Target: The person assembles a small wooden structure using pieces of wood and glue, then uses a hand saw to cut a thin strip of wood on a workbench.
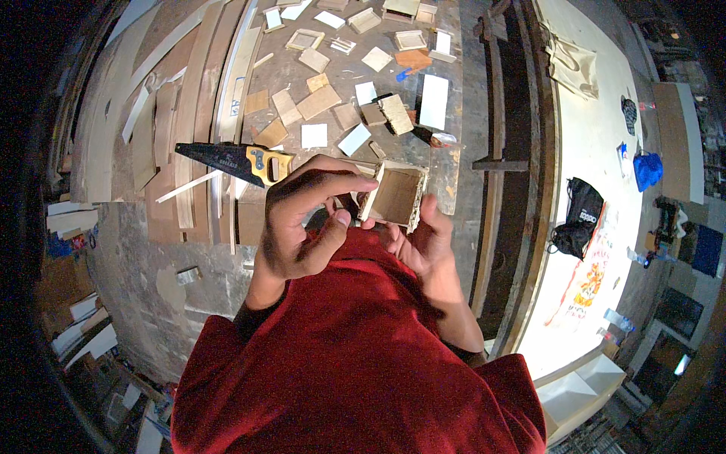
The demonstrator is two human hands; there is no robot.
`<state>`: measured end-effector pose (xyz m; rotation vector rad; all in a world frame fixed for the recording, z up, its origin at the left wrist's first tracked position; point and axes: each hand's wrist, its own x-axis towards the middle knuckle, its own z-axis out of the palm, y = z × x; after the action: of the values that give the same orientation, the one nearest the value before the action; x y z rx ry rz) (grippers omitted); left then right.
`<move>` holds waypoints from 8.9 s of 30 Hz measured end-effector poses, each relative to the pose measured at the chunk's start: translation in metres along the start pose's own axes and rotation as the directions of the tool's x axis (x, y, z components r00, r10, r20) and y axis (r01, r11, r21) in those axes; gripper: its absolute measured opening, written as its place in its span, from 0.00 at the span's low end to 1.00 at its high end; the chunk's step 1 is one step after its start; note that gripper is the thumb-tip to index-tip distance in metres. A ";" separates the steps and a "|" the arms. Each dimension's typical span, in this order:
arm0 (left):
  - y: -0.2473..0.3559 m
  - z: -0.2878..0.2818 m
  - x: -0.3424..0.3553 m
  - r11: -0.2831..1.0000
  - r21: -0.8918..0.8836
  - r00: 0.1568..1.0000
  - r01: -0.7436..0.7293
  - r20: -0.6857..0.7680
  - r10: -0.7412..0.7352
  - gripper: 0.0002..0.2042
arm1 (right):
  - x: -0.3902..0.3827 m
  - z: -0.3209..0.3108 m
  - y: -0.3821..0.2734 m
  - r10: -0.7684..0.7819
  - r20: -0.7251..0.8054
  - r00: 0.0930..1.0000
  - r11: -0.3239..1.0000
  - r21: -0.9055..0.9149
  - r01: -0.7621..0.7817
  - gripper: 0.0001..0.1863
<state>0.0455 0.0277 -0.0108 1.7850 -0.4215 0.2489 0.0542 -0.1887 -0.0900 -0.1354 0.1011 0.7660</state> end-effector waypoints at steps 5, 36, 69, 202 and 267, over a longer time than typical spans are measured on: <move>-0.005 0.002 0.000 0.998 0.012 0.998 -0.056 -0.009 0.057 0.18 | -0.004 -0.003 0.000 -0.011 -0.086 0.996 0.999 -0.046 0.007 0.41; 0.006 0.010 -0.009 0.786 -0.434 0.880 0.439 0.033 -0.473 0.06 | -0.017 0.020 -0.004 -0.200 -0.103 0.974 0.861 -0.493 0.125 0.41; 0.021 0.038 -0.009 0.985 0.152 0.923 0.083 -0.385 -0.018 0.10 | -0.010 0.019 -0.016 -0.129 -0.122 0.984 0.799 -0.601 0.031 0.47; 0.034 -0.032 -0.032 0.959 0.200 0.975 -0.201 -0.051 0.215 0.28 | -0.009 0.016 0.054 0.066 0.214 0.975 0.996 -0.080 -0.050 0.52; -0.006 -0.052 -0.036 0.665 -0.600 0.888 0.445 0.198 -0.415 0.14 | 0.015 0.048 0.064 -0.117 -0.244 0.963 0.865 -0.502 -0.022 0.56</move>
<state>0.0178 0.0843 -0.0172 1.1613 -0.0715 -0.2581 0.0223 -0.1256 -0.0500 -0.7403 0.1525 0.7070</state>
